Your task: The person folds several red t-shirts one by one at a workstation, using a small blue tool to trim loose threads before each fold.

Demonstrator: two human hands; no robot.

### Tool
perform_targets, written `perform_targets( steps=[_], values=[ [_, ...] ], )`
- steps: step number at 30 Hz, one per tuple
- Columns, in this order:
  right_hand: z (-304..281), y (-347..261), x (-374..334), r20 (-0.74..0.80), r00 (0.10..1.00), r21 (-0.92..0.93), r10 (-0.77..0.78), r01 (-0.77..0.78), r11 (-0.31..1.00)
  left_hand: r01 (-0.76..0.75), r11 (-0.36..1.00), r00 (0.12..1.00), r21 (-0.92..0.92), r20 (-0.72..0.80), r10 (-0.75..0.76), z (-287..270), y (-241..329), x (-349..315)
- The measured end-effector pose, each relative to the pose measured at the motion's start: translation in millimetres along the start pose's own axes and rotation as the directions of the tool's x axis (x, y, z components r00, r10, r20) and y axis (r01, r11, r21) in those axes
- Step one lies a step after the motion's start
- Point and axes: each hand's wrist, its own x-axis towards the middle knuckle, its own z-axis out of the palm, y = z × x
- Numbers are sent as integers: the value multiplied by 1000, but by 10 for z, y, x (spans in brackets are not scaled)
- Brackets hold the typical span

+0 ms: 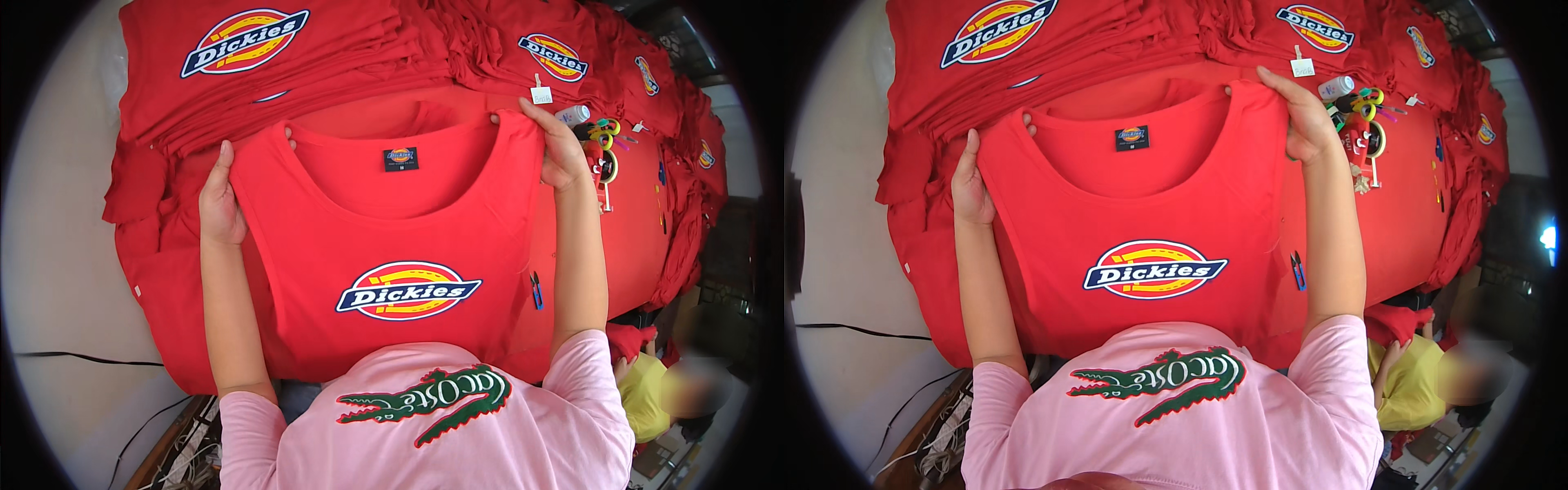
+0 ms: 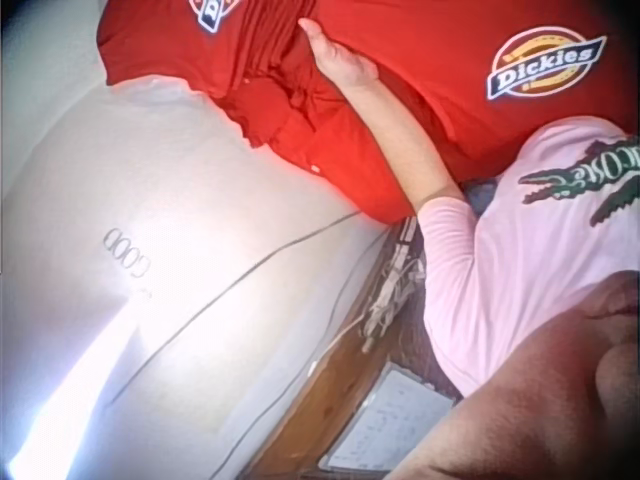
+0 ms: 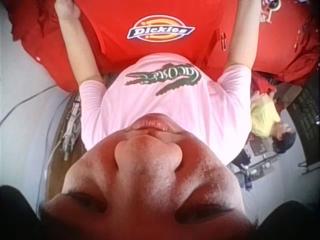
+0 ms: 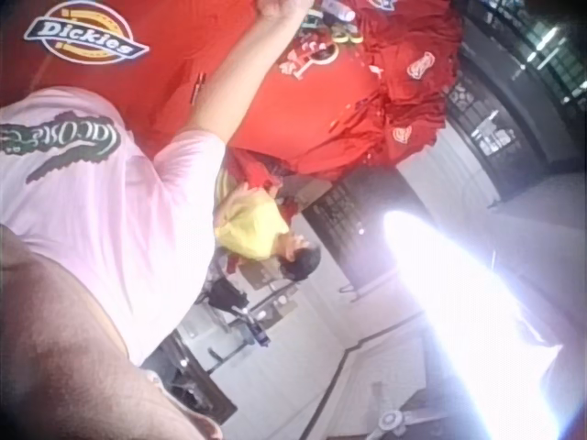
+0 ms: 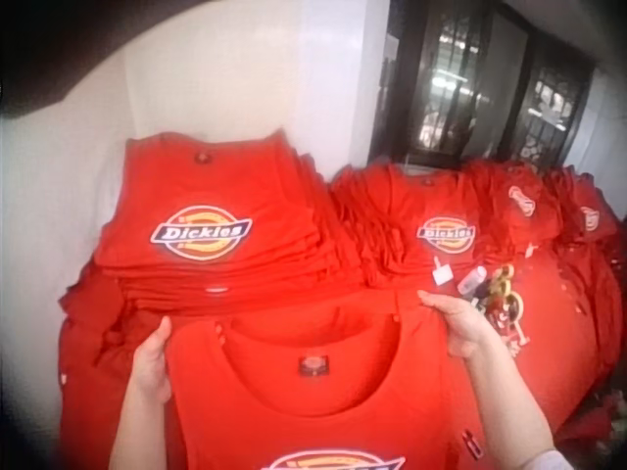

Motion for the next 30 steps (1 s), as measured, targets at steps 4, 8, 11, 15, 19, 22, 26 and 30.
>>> perform_targets(
  steps=[4, 8, 11, 15, 19, 22, 26, 30],
  values=[
    [50, 143, 335, -141, 990, -31, -19, 15, 999, 0, 999, 988, -37, -154, -6, -62, -88, 168],
    [-334, 476, 761, 86, 991, -14, 98, -97, 995, -6, 988, 906, 152, -417, 70, -402, -469, 398],
    [-532, 764, 1076, 125, 984, 92, 127, -139, 986, 60, 928, 896, 368, -429, 112, -617, -741, 541],
    [-671, 833, 1283, 39, 979, 138, 199, -203, 969, 126, 928, 885, 350, -462, 53, -683, -774, 560],
    [-623, 831, 1232, 60, 977, 7, 206, -206, 978, 160, 938, 889, 309, -458, 0, -668, -759, 551],
    [-442, 809, 1170, -146, 973, -158, 181, -203, 966, 189, 951, 893, 245, -445, -63, -608, -701, 524],
    [-308, 750, 1139, -299, 948, -411, 108, -230, 882, 271, 929, 901, 253, -407, -152, -627, -652, 490],
    [-258, 571, 849, -434, 895, -852, -103, -370, 370, 327, 886, 867, 328, -477, -143, -545, -590, 314]
  ],
)
